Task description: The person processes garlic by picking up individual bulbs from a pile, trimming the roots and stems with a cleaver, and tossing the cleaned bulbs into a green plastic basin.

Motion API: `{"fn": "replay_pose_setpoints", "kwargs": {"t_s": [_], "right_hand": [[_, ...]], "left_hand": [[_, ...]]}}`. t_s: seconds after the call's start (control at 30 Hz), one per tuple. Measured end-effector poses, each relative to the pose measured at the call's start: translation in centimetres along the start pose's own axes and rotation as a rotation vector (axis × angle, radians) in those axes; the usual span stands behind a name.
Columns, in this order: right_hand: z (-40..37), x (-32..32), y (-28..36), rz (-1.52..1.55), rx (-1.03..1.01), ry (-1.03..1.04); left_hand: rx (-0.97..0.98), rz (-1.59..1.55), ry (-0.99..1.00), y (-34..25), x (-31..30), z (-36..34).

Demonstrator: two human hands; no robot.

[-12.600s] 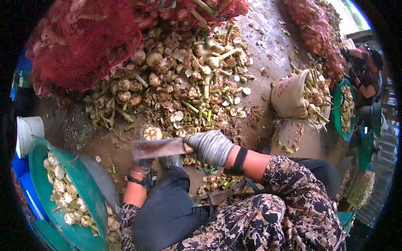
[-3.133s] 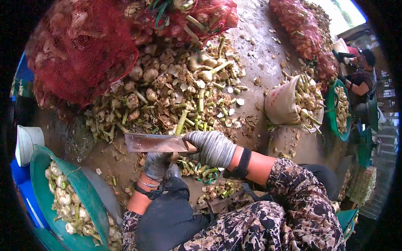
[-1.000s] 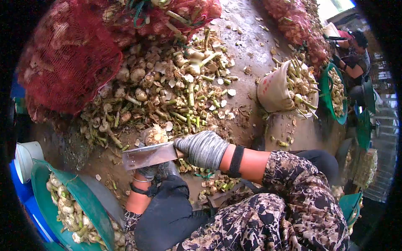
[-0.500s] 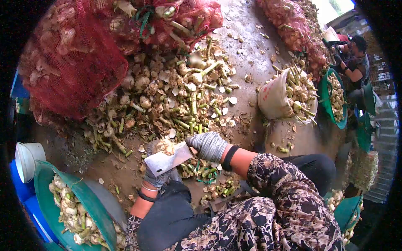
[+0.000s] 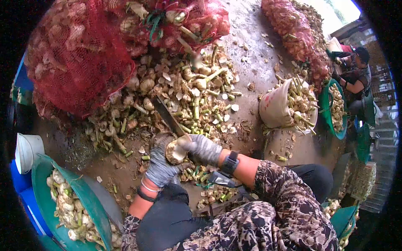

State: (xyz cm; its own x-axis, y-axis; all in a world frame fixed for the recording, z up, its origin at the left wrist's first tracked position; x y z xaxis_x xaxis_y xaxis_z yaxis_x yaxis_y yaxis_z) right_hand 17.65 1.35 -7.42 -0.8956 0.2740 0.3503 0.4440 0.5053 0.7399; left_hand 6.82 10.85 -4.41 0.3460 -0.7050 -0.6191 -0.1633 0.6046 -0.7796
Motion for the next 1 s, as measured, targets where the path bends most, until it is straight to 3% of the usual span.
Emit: {"fn": "replay_pose_setpoints", "kwargs": {"t_s": [0.07,0.17,0.23,0.27,0.3,0.33,0.43,0.47,0.53,0.6,0.63,0.73,0.77,0.8,0.83,0.9,0.93,0.97,1.0], "right_hand": [[-0.1,1.4,1.9,-0.088,-0.057,0.011],[0.6,0.8,1.4,-0.256,-0.250,-0.003],[0.3,0.9,0.3,-0.394,-0.294,-0.032],[0.0,0.9,0.4,-0.527,-0.338,-0.063],[-0.7,1.4,1.9,-0.855,-0.294,-0.112],[-1.2,1.4,3.0,-0.855,-0.293,-0.113],[-1.9,1.1,4.3,-1.104,-0.451,-0.038],[-2.4,1.3,5.3,-1.196,-0.410,-0.041],[-2.5,1.2,5.7,-1.328,-0.337,-0.027],[-2.3,-0.3,5.3,-1.330,-0.246,-0.041],[-2.1,-1.3,4.7,-1.330,-0.159,-0.047],[-1.2,-8.1,2.3,-1.477,0.156,-0.200],[-1.9,-9.3,2.2,-1.472,0.219,-0.211],[-2.8,-9.9,1.8,-1.400,0.108,-0.350],[-1.4,-13.2,-2.2,-1.216,-0.020,-0.346],[-1.7,-12.6,-3.5,-1.096,-0.094,-0.369],[-2.3,-10.2,-0.9,-1.211,0.015,-0.402],[-2.3,-9.4,-0.2,-1.184,0.040,-0.392],[-2.3,-8.8,0.3,-1.154,0.070,-0.382]], "left_hand": [[0.092,0.039,-0.107,-1.3,-2.0,0.0],[0.115,-0.279,-0.340,3.4,0.0,-2.1],[-0.212,-0.900,-0.050,6.8,3.5,-2.9],[-0.170,-0.911,0.036,7.3,4.6,-3.0],[-0.127,-0.922,0.123,7.6,5.6,-3.0],[-0.084,-0.930,0.210,8.0,6.6,-3.1],[-0.221,-1.099,0.136,12.3,10.0,-4.0],[-0.089,-0.443,0.174,11.7,8.8,-4.3],[0.051,0.211,0.207,10.2,8.1,-4.7],[0.011,0.316,0.007,6.4,4.3,-3.7],[-0.117,0.182,0.163,7.7,4.4,-3.7],[-0.394,-0.787,-0.106,3.4,-2.4,-4.4],[-0.284,-1.142,-0.284,3.0,-6.2,-5.7],[-0.095,-1.580,-0.454,2.5,-10.1,-7.0],[0.125,-1.916,-0.567,2.1,-13.9,-8.6],[0.622,-1.869,-0.545,-5.3,-20.5,-8.7],[0.741,-1.785,-0.476,-6.8,-21.9,-9.2],[0.755,-1.676,-0.412,-7.4,-21.8,-9.1],[0.590,-1.573,-0.403,-6.2,-20.2,-7.2]]}}
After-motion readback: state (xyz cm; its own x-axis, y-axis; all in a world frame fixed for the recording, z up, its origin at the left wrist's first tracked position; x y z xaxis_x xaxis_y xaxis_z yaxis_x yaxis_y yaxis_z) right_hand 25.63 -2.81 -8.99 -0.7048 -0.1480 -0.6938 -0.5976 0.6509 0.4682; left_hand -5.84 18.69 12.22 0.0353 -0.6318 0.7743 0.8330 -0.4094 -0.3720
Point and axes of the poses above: each hand's wrist, its own z-axis towards the middle knuckle, its own x-axis out of the palm, y = z × x, the point moved 6 cm from there along z, towards the middle knuckle, and after that the axes turned 4 degrees about y, right-handed, at the moved point
